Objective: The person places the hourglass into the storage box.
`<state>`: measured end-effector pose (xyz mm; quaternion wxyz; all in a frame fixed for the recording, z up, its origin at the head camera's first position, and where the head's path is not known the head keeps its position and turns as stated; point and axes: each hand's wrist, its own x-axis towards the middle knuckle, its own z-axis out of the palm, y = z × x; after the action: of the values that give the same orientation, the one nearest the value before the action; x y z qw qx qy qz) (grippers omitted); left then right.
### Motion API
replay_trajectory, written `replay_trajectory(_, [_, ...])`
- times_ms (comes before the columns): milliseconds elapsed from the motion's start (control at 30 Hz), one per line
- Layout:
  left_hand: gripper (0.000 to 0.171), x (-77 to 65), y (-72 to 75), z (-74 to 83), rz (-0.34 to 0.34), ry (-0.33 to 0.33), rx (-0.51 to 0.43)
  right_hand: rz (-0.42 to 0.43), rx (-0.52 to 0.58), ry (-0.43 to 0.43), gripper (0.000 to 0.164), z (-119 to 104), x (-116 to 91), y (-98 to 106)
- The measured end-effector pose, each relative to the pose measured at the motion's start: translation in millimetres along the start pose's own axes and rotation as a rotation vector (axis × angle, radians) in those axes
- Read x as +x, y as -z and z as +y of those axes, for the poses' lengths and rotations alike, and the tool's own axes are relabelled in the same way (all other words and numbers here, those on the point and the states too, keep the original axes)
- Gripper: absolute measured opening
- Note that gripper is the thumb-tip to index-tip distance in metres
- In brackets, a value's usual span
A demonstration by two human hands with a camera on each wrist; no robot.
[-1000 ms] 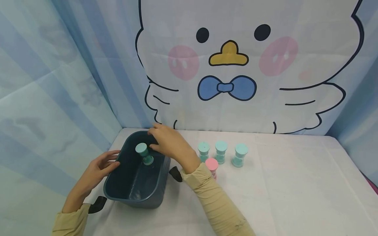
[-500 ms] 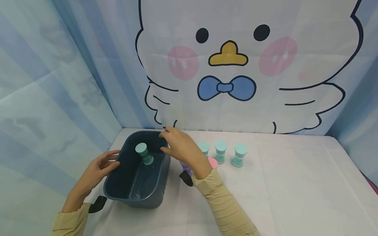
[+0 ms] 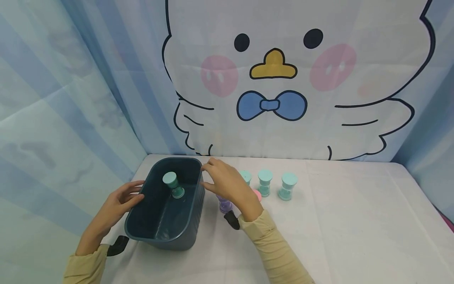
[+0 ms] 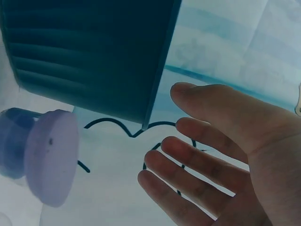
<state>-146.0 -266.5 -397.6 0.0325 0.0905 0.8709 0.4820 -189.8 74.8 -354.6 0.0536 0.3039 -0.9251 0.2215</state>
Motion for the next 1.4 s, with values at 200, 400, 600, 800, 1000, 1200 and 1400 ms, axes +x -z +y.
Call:
replay_trajectory(200, [0.053, -0.2, -0.1, 0.2, -0.001, 0.007, -0.007, -0.008, 0.009, -0.032, 0.039, 5.7, -9.5, -5.7])
replay_trajectory(400, [0.053, -0.4, -0.1, -0.8, 0.002, 0.001, -0.002, -0.021, 0.021, -0.063, 0.041, 11.4, -17.6, -9.9])
replay_trajectory(600, [0.053, -0.1, 0.0, -0.3, 0.003, 0.003, -0.001, -0.011, 0.024, -0.055, 0.04, 17.7, -23.3, -13.1])
replay_trajectory(800, [0.053, -0.1, -0.2, -0.1, -0.001, 0.004, -0.002, -0.01, 0.046, -0.039, 0.038, 21.6, -28.5, -15.8])
replay_trajectory(1000, [0.053, -0.4, -0.2, -1.5, -0.003, -0.001, -0.002, -0.024, 0.061, -0.074, 0.038, 24.2, -32.7, -18.6])
replay_trajectory(1200, [0.053, -1.2, 0.3, -1.5, -0.004, -0.006, 0.0, -0.051, 0.091, -0.104, 0.041, 26.5, -36.1, -20.1])
replay_trajectory(1400, [0.053, -1.7, 0.3, -0.5, -0.007, -0.005, 0.0, -0.063, 0.116, -0.124, 0.043, 29.9, -39.4, -24.3])
